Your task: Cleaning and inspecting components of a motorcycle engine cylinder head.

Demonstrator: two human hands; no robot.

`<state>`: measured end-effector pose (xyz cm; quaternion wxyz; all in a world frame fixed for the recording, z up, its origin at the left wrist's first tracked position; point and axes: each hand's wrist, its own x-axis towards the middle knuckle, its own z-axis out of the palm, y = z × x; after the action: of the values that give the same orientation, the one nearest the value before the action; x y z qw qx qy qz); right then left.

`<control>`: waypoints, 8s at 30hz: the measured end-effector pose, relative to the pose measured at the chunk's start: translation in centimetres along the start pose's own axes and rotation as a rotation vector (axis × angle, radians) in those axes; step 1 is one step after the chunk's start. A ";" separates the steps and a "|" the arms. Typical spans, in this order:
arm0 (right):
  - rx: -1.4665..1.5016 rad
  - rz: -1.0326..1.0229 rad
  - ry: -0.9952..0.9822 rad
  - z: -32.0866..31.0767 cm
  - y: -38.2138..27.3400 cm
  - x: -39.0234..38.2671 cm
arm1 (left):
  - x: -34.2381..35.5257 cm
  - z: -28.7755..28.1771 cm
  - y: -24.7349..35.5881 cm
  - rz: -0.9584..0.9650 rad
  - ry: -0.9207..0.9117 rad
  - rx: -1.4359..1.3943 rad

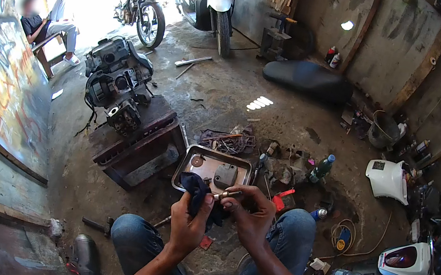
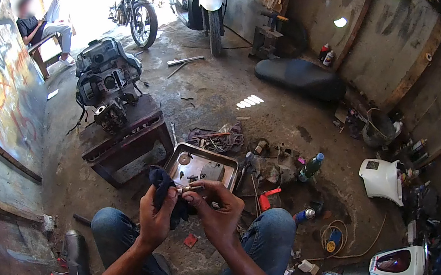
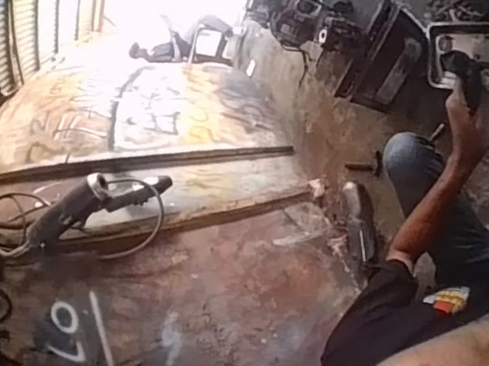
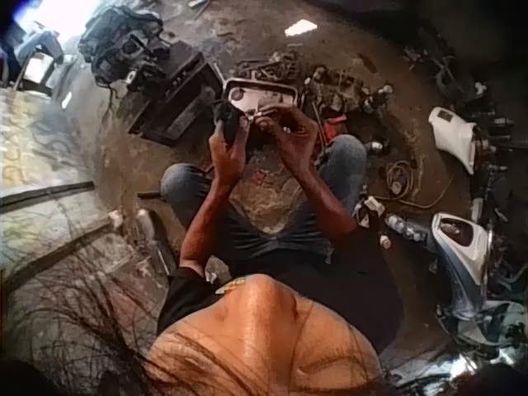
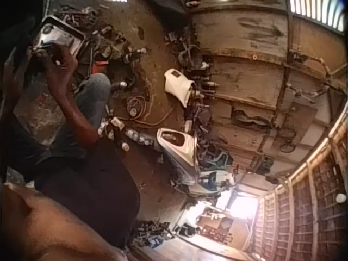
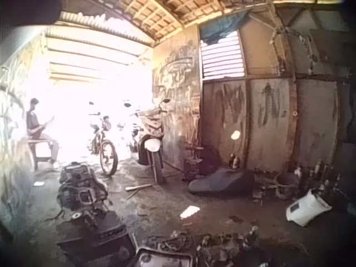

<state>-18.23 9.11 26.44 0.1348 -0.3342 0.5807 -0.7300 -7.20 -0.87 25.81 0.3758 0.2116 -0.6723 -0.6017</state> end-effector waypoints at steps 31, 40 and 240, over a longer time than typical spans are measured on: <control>-0.282 0.300 -0.098 3.5 2.3 -2.6 | 1.1 0.2 -0.2 -0.319 -0.192 -0.520; -0.262 0.242 -0.133 3.8 1.5 -2.1 | 1.2 -0.3 -0.5 -0.325 -0.064 -0.568; 0.502 0.250 -0.064 0.3 -1.9 -0.2 | -1.1 0.4 2.4 0.007 -0.179 -0.062</control>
<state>-17.51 9.58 28.16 0.3206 -0.2388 0.4139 -0.8179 -6.41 0.65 27.84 0.3226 0.1431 -0.6849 -0.6374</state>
